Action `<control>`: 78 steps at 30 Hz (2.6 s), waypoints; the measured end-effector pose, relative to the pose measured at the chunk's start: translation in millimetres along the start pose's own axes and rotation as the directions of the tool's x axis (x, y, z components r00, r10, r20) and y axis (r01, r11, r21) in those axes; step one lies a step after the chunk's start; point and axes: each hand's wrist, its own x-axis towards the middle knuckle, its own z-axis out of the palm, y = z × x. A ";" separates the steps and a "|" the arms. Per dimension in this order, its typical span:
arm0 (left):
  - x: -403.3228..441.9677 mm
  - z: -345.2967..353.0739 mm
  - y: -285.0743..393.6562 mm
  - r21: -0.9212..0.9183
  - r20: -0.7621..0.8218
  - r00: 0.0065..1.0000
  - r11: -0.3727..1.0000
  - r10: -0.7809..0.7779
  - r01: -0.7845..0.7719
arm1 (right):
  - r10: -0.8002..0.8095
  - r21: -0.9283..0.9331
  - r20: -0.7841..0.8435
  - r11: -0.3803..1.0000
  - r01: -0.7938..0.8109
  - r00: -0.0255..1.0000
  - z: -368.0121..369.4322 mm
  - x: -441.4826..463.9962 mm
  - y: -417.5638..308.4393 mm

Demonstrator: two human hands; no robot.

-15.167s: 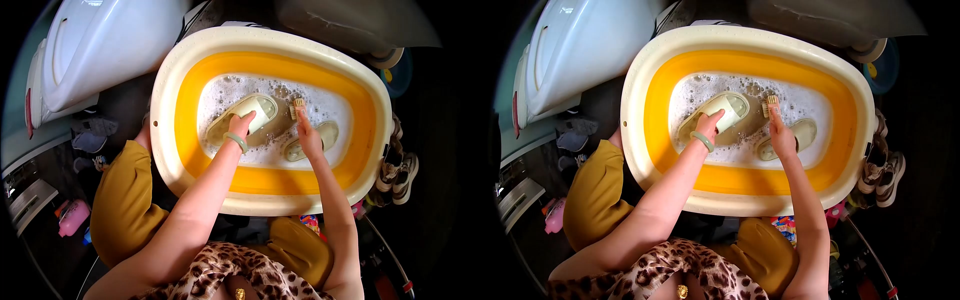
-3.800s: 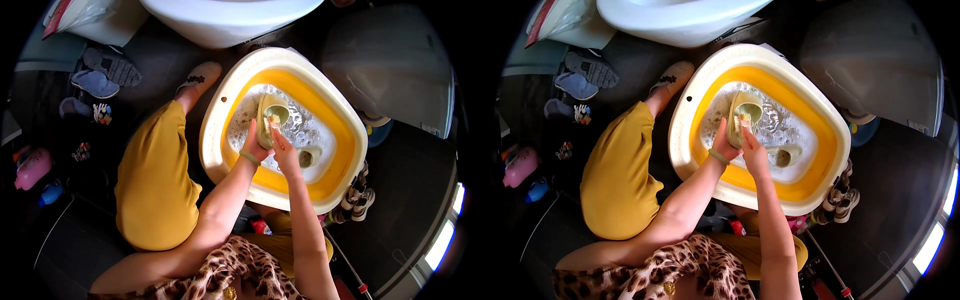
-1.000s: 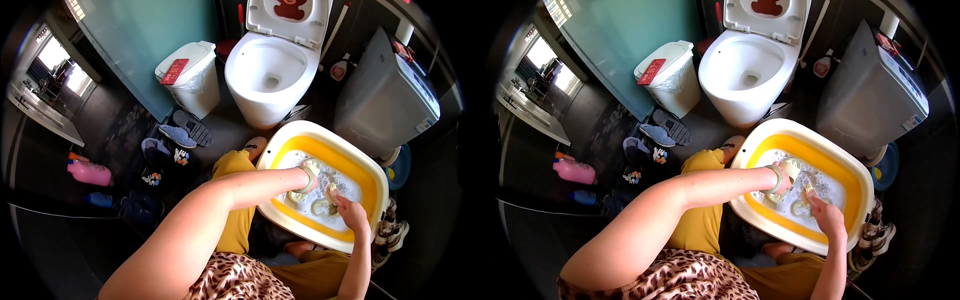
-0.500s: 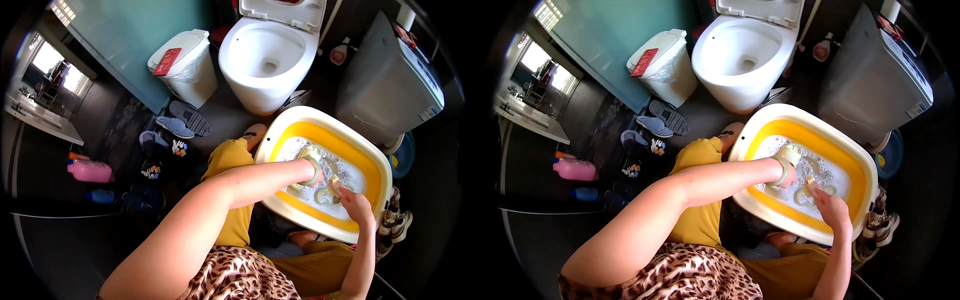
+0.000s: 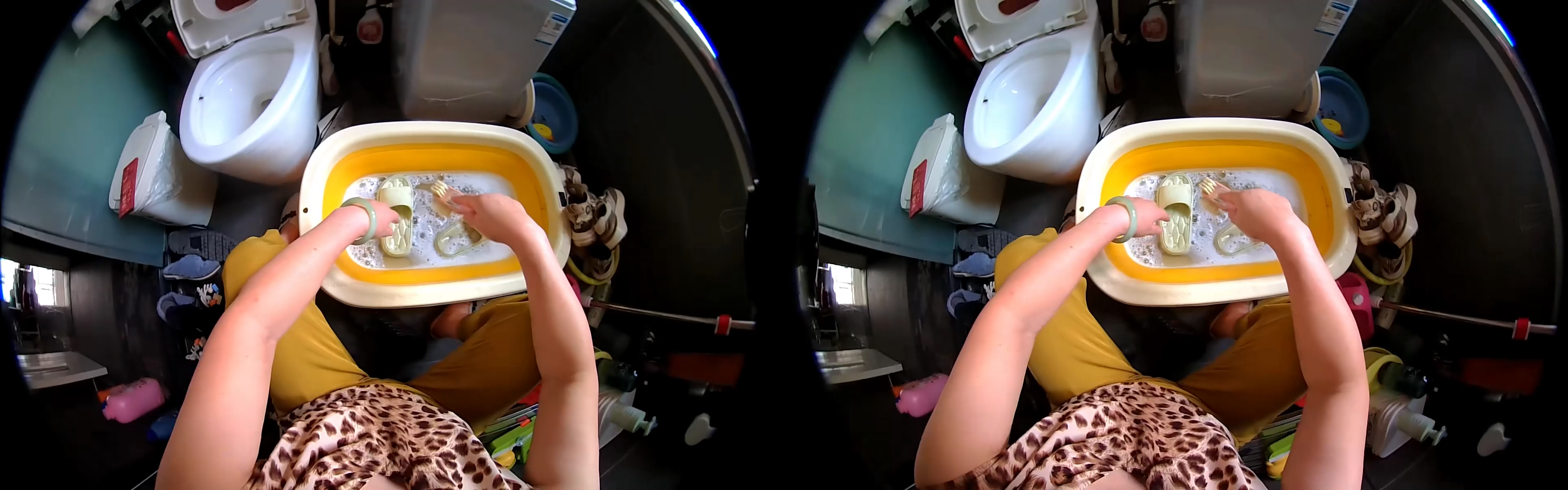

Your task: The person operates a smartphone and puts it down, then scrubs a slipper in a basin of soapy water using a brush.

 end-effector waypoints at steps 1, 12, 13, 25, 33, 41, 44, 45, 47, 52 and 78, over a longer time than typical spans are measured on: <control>5.0 6.1 -9.9 -0.039 -0.029 0.999 0.999 -0.014 0.013 | 0.027 0.012 -0.020 1.000 -0.027 0.999 -2.4 -0.1 -2.8; 79.1 138.9 -61.0 -0.941 -0.053 0.764 0.288 -0.643 0.176 | 0.040 0.119 -0.070 0.992 -0.031 0.997 -25.2 -23.1 -3.9; 85.1 151.8 -49.2 -0.984 -0.048 0.727 0.159 -0.685 0.084 | 0.010 0.154 -0.101 0.988 0.005 0.995 -21.5 -24.3 1.8; 120.0 189.7 -15.9 -0.984 0.135 0.608 -0.033 -0.782 0.176 | 0.083 0.358 0.047 0.929 -0.095 0.995 -25.4 -42.9 -3.5; 129.5 198.2 -25.8 -0.828 0.360 0.574 0.031 -0.735 0.559 | -0.035 0.553 -0.049 0.831 0.057 0.998 -38.5 -39.4 -18.3; 139.3 180.6 0.6 -0.911 0.358 0.306 -0.258 -0.882 0.320 | 0.100 0.727 0.266 0.632 -0.267 0.959 27.4 57.0 71.9; 154.7 196.0 7.8 -0.914 0.296 0.219 -0.210 -0.930 0.347 | 0.091 0.722 0.340 0.613 -0.322 0.936 96.9 98.5 92.4; 159.2 200.2 5.2 -0.931 0.293 0.289 -0.202 -0.911 0.304 | 0.088 0.725 0.356 0.602 -0.334 0.930 110.6 108.8 91.2; 160.2 211.2 5.2 -0.938 0.307 0.365 -0.215 -0.879 0.273 | 0.084 0.781 0.344 0.527 -0.335 0.935 141.9 112.7 93.0; 155.0 215.9 5.5 -0.971 0.226 0.422 -0.240 -0.878 0.020 | 0.104 0.857 0.283 0.418 -0.300 0.953 163.2 79.1 92.9; 122.5 181.8 8.7 -0.532 0.154 0.588 -0.568 -0.794 -0.628 | 0.092 0.597 0.088 0.792 -0.127 0.992 219.1 95.7 48.6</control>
